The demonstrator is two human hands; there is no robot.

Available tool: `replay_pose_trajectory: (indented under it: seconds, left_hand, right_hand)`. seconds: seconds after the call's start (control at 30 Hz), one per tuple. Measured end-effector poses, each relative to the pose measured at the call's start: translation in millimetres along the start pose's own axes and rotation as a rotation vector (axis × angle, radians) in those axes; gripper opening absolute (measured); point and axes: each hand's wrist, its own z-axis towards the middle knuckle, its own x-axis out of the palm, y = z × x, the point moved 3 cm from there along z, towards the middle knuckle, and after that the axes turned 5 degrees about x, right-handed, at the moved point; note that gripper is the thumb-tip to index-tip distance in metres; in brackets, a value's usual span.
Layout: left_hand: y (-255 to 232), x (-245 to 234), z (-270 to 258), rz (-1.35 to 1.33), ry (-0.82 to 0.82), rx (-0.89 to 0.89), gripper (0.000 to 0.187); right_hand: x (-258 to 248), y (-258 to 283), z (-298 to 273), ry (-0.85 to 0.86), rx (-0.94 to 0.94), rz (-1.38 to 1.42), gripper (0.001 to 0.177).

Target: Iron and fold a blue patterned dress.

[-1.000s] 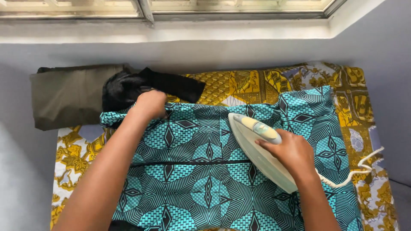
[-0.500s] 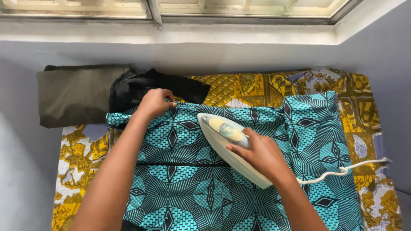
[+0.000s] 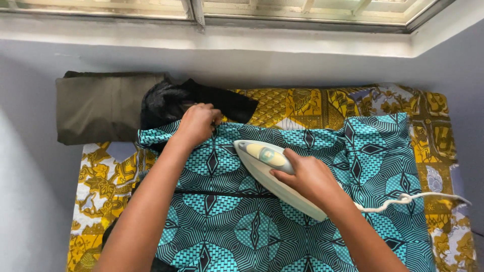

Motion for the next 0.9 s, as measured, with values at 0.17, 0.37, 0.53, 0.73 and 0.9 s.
replay_pose_trajectory:
  seconds: [0.17,0.37,0.53,0.73,0.9]
  left_hand:
    - [0.4,18.9,-2.8,0.136,-0.176,-0.085,0.012]
    - [-56.7,-25.1,-48.0,0.271,-0.392,-0.138,0.030]
    - [-81.8,-46.6,-154.0,0.160,-0.610,-0.357,0.026]
    - [-92.6,-29.5,-276.7,0.069,-0.745,-0.610,0.019]
    - [-88.7,13.1,-343.9,-0.274,-0.799,-0.868,0.011]
  right_hand:
    - [21.5,-38.4,-23.0,-0.089,0.182,0.058,0.054]
    - [34.9,-75.4,-52.7,-0.177,0.229,0.091,0.053]
    - [45.6,-90.9,-75.4,-0.206,0.391,0.219,0.054]
    - [50.1,-68.2,-118.1,-0.071,0.468,0.273,0.060]
    - [84.4,-16.2,-141.8,-0.090,0.119,-0.021,0.063]
